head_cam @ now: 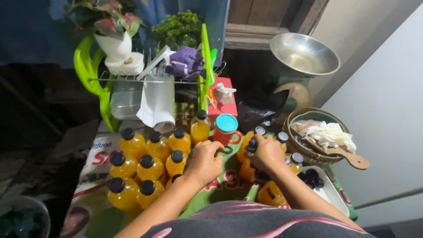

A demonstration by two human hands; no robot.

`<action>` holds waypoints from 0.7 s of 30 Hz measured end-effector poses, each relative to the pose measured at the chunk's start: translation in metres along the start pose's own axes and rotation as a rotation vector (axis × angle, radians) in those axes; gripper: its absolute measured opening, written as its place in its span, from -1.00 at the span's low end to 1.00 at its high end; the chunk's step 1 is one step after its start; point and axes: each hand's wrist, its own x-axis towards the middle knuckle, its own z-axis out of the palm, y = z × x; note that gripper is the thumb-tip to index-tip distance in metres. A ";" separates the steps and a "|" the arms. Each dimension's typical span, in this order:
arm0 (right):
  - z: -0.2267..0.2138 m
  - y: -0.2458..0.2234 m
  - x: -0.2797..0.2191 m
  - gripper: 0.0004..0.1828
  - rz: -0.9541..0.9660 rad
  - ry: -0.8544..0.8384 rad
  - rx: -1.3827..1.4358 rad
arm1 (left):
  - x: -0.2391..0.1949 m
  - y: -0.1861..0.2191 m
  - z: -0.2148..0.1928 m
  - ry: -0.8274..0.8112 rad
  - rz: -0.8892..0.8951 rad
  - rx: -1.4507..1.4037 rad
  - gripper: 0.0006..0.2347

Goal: The person wipes multiple plastic bottles filled with orange liquid using a dark cloth. They handle each bottle one at a time, wiping the sides and caps, then place them back on the table. The process is repeated for several bottles in a row.

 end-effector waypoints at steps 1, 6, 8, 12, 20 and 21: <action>0.003 0.003 0.004 -0.39 -0.009 -0.039 -0.019 | 0.004 0.003 0.006 0.000 0.000 -0.016 -0.85; 0.016 0.012 0.010 -0.57 -0.118 -0.098 -0.093 | 0.006 0.020 0.032 -0.043 -0.083 -0.018 -0.83; 0.016 0.018 0.011 -0.58 -0.180 -0.088 -0.048 | 0.005 0.026 0.043 -0.009 -0.085 -0.002 -0.83; 0.012 0.025 0.012 -0.59 -0.226 -0.133 0.015 | -0.001 0.041 0.062 -0.019 -0.250 -0.042 -0.82; 0.010 0.039 0.024 -0.50 -0.326 -0.192 0.047 | -0.031 0.060 0.075 0.058 -0.355 -0.036 -0.83; 0.014 0.037 0.024 -0.49 -0.369 -0.168 0.038 | -0.034 0.059 0.073 0.047 -0.385 -0.029 -0.83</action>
